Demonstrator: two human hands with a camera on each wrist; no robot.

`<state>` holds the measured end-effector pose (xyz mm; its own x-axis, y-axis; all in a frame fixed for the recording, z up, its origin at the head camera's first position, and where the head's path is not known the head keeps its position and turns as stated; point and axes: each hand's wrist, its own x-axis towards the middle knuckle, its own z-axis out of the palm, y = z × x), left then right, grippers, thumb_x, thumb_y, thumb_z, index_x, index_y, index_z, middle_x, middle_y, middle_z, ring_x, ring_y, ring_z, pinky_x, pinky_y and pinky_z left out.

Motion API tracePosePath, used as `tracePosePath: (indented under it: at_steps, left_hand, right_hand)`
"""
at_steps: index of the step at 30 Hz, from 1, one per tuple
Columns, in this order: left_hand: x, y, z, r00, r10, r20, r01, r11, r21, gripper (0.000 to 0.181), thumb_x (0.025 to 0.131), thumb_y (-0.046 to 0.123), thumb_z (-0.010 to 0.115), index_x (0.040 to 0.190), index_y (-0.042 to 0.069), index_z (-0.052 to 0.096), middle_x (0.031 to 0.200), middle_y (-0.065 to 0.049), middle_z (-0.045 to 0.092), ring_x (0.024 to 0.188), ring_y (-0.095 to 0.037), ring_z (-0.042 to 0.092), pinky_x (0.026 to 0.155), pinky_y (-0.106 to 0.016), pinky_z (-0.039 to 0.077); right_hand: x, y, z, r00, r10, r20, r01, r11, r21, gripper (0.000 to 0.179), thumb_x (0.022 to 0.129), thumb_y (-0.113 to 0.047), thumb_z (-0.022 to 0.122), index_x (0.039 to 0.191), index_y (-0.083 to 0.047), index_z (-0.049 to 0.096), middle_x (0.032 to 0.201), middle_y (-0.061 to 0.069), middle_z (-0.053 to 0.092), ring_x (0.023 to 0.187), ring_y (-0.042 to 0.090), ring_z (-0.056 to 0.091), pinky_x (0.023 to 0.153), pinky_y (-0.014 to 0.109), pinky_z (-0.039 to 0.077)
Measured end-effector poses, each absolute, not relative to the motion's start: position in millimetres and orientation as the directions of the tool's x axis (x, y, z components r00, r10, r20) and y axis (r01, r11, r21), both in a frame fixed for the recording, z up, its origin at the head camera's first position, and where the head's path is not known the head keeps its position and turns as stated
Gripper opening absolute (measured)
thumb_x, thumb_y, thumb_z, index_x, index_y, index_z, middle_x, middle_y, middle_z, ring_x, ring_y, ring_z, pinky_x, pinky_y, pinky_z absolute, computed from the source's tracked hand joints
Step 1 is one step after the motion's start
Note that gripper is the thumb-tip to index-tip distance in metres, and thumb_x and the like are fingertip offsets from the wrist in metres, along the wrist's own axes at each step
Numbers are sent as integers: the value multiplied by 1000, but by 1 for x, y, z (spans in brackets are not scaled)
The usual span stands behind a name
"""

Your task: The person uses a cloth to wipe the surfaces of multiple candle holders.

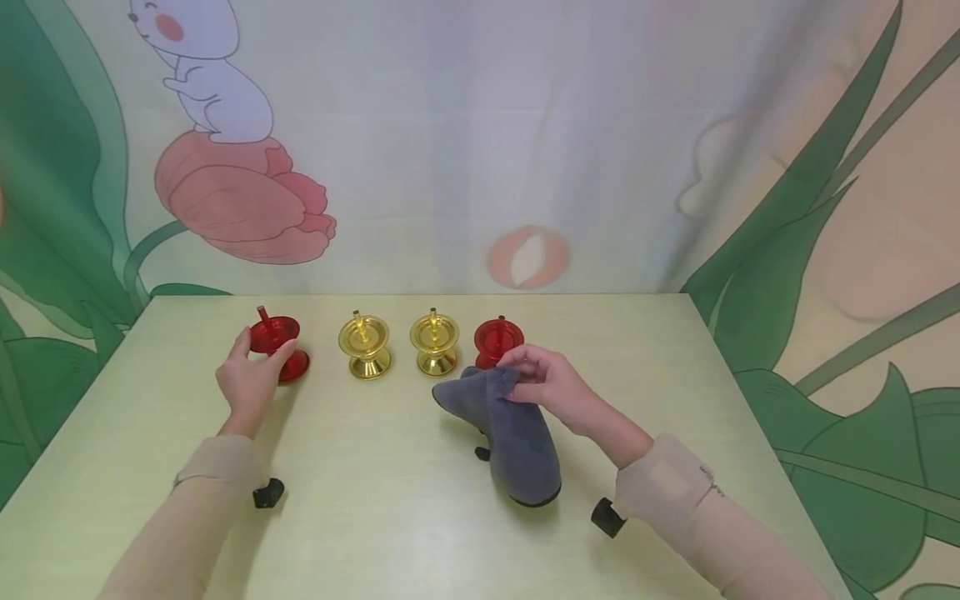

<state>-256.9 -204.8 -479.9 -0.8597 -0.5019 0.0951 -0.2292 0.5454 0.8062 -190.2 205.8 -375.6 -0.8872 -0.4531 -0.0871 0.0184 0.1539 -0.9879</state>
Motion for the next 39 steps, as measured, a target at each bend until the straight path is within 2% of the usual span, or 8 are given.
tracePosePath:
  at_steps: [9, 15, 19, 22, 24, 27, 32, 39]
  left_hand:
    - [-255, -206, -485, -881, -462, 101, -212, 577, 789, 82, 77, 50, 59, 140, 10, 24, 142, -11, 31, 130, -28, 28, 102, -47, 31]
    - [-252, -201, -479, -882, -458, 109, -207, 585, 784, 88, 79, 46, 57, 143, 13, 8, 150, -7, 9, 135, -28, 13, 103, -54, 24]
    - [-248, -187, -469, -851, -456, 260, -88, 613, 785, 87, 76, 40, 62, 142, 14, 12, 150, -4, 5, 135, -27, 13, 103, -55, 21]
    - [-246, -174, -462, -852, -366, 375, 42, 665, 745, 86, 75, 39, 64, 141, 12, 16, 150, -5, 7, 135, -27, 14, 103, -55, 18]
    - [-245, -166, -459, -868, -282, 409, 111, 693, 712, 88, 75, 40, 64, 142, 11, 15, 150, -5, 7, 135, -28, 12, 105, -56, 14]
    - [-247, -155, -458, -908, -164, 385, 166, 703, 691, 93, 74, 41, 65, 143, 11, 10, 150, -5, 6, 136, -28, 10, 106, -55, 13]
    - [-257, -139, -466, -968, -39, 249, 151, 700, 698, 103, 71, 44, 69, 143, 8, 4, 150, -10, 5, 135, -33, 13, 105, -55, 18]
    - [-268, -126, -477, -990, -1, 142, 99, 713, 694, 103, 72, 46, 68, 142, 5, 6, 149, -15, 6, 135, -32, 12, 107, -48, 18]
  right_hand:
    - [-190, 206, -376, -890, -447, -94, 20, 168, -986, 30, 78, 9, 52, 103, -8, 52, 91, -11, 63, 82, 6, 59, 73, 21, 50]
    - [-191, 207, -378, -890, -446, -97, 28, 159, -987, 30, 78, 9, 52, 102, -10, 53, 91, -11, 63, 82, 6, 59, 73, 21, 50]
    - [-191, 208, -379, -892, -443, -95, 24, 162, -986, 31, 78, 9, 52, 102, -11, 53, 92, -11, 63, 83, 6, 59, 73, 20, 50]
    - [-191, 209, -379, -893, -441, -90, 18, 165, -986, 31, 78, 10, 52, 102, -11, 53, 92, -11, 63, 83, 6, 58, 72, 20, 50]
    - [-191, 209, -379, -892, -442, -90, 15, 169, -986, 31, 78, 10, 51, 102, -10, 53, 92, -11, 63, 83, 6, 58, 72, 20, 50]
    - [-191, 210, -379, -893, -441, -90, 14, 173, -985, 31, 78, 10, 51, 103, -9, 53, 92, -11, 63, 82, 6, 58, 72, 20, 50]
    - [-190, 212, -378, -896, -435, -87, 13, 171, -985, 31, 78, 10, 51, 102, -9, 52, 91, -11, 63, 82, 6, 58, 72, 20, 50]
    - [-189, 214, -377, -896, -436, -80, 10, 160, -987, 29, 78, 10, 50, 101, -8, 51, 90, -10, 62, 81, 6, 58, 72, 20, 50]
